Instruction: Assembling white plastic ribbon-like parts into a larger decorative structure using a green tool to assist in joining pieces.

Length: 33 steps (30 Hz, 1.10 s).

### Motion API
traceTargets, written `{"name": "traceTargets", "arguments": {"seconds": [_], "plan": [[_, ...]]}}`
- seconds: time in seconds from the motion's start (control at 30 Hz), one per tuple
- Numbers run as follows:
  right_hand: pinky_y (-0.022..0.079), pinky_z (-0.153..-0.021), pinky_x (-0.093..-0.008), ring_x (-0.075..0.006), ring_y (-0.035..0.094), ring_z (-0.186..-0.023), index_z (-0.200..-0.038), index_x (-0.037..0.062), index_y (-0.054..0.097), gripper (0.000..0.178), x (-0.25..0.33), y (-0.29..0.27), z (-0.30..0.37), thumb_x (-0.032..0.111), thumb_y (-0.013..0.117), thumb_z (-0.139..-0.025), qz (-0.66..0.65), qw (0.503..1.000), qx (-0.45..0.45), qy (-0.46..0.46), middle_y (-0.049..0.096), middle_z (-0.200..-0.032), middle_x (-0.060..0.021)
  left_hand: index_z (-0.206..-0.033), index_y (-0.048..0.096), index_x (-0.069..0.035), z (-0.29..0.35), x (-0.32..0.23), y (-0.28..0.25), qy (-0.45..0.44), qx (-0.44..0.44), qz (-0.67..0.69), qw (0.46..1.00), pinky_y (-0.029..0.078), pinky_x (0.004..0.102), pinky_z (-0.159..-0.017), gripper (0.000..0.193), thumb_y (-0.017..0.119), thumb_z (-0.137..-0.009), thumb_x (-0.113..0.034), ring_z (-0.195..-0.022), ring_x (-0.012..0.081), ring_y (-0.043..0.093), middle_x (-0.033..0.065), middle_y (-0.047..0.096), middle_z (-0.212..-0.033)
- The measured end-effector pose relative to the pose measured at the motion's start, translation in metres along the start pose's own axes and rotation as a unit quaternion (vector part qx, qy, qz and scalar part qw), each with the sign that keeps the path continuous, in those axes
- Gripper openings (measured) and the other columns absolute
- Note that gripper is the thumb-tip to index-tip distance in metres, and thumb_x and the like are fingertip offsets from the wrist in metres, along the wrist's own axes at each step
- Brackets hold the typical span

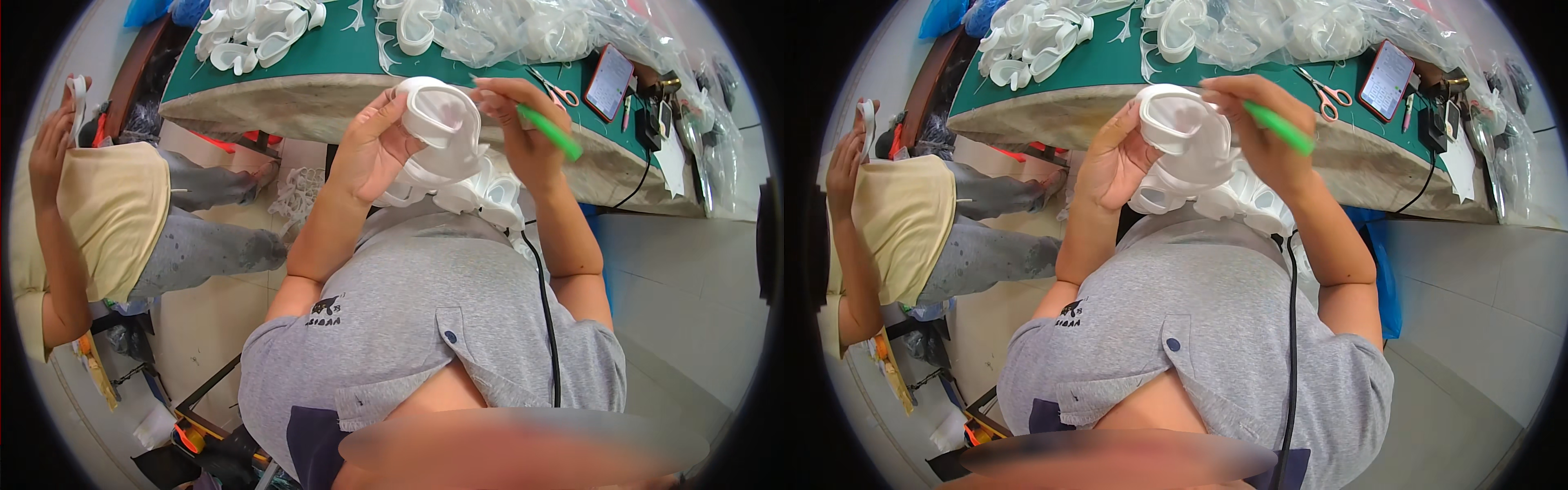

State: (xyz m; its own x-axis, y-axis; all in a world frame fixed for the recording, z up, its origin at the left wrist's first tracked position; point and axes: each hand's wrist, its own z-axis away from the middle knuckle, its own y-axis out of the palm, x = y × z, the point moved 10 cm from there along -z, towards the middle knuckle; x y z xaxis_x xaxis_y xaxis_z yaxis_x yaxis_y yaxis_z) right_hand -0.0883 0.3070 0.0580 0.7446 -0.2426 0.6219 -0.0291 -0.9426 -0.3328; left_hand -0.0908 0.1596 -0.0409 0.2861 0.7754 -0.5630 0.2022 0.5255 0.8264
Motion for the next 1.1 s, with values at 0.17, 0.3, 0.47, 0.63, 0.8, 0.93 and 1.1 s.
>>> {"name": "traceTargets", "arguments": {"seconds": [0.17,0.3,0.47,0.63,0.8,0.93,1.1], "plan": [[0.052,-0.065,-0.0308,-0.0234,0.063,-0.078,-0.099,0.0018,0.064,0.030,0.045,0.034,-0.006,-0.002,0.069,-0.069,0.136,0.963,0.056,-0.227,0.065,-0.092,-0.0106,-0.119,0.050,-0.001,0.003,0.009,0.001,-0.048,-0.013,0.004,0.999,0.054,0.0325,-0.087,0.031,0.051,-0.096,-0.022,-0.102,0.0175,0.062,0.0102,0.060,-0.113],[0.051,-0.062,-0.0304,-0.0227,0.062,-0.075,-0.097,0.0057,0.064,0.032,0.043,0.047,-0.008,0.005,0.072,-0.066,0.212,0.940,0.083,-0.255,0.063,-0.092,-0.0073,-0.118,0.051,-0.002,0.004,0.008,-0.002,-0.044,-0.006,0.011,0.999,0.054,0.0318,-0.087,0.031,0.050,-0.096,-0.022,-0.102,0.0162,0.062,0.0091,0.060,-0.112],[0.050,-0.063,-0.0311,-0.0216,0.061,-0.076,-0.098,0.0063,0.064,0.033,0.046,0.054,-0.008,0.008,0.072,-0.065,0.244,0.920,0.104,-0.289,0.062,-0.092,-0.0061,-0.117,0.051,-0.002,0.004,0.009,0.001,-0.057,-0.010,0.030,0.998,0.056,0.0302,-0.085,0.029,0.049,-0.095,-0.021,-0.100,0.0159,0.063,0.0088,0.061,-0.111],[0.050,-0.063,-0.0316,-0.0217,0.061,-0.076,-0.097,0.0051,0.065,0.033,0.045,0.051,-0.007,0.007,0.071,-0.064,0.238,0.922,0.099,-0.290,0.062,-0.091,-0.0062,-0.120,0.048,0.003,0.003,0.015,0.004,-0.079,0.012,0.076,0.994,0.057,0.0333,-0.085,0.033,0.047,-0.096,-0.020,-0.100,0.0204,0.064,0.0132,0.060,-0.112],[0.049,-0.061,-0.0301,-0.0232,0.061,-0.069,-0.094,0.0036,0.067,0.028,0.035,0.027,-0.015,-0.001,0.072,-0.067,0.178,0.952,0.035,-0.248,0.063,-0.082,-0.0080,-0.122,0.048,0.004,0.004,0.016,0.002,-0.094,0.012,0.091,0.991,0.057,0.0333,-0.085,0.036,0.044,-0.096,-0.020,-0.101,0.0218,0.063,0.0148,0.060,-0.115],[0.048,-0.062,-0.0257,-0.0157,0.061,-0.069,-0.088,0.0026,0.067,0.017,0.017,0.009,-0.023,-0.002,0.071,-0.073,0.097,0.992,0.027,-0.081,0.064,-0.080,-0.0080,-0.125,0.047,0.005,0.003,0.015,0.007,-0.100,0.045,0.165,0.980,0.053,0.0368,-0.092,0.039,0.040,-0.097,-0.021,-0.107,0.0242,0.061,0.0167,0.058,-0.119],[0.046,-0.072,-0.0217,-0.0106,0.057,-0.077,-0.098,-0.0039,0.064,0.016,-0.024,-0.008,-0.009,0.006,0.066,-0.086,-0.099,0.987,-0.063,0.109,0.062,-0.090,-0.0064,-0.125,0.047,0.005,0.000,0.010,0.008,-0.053,0.034,0.131,0.989,0.049,0.0395,-0.097,0.039,0.040,-0.098,-0.022,-0.112,0.0238,0.057,0.0158,0.058,-0.119]]}}
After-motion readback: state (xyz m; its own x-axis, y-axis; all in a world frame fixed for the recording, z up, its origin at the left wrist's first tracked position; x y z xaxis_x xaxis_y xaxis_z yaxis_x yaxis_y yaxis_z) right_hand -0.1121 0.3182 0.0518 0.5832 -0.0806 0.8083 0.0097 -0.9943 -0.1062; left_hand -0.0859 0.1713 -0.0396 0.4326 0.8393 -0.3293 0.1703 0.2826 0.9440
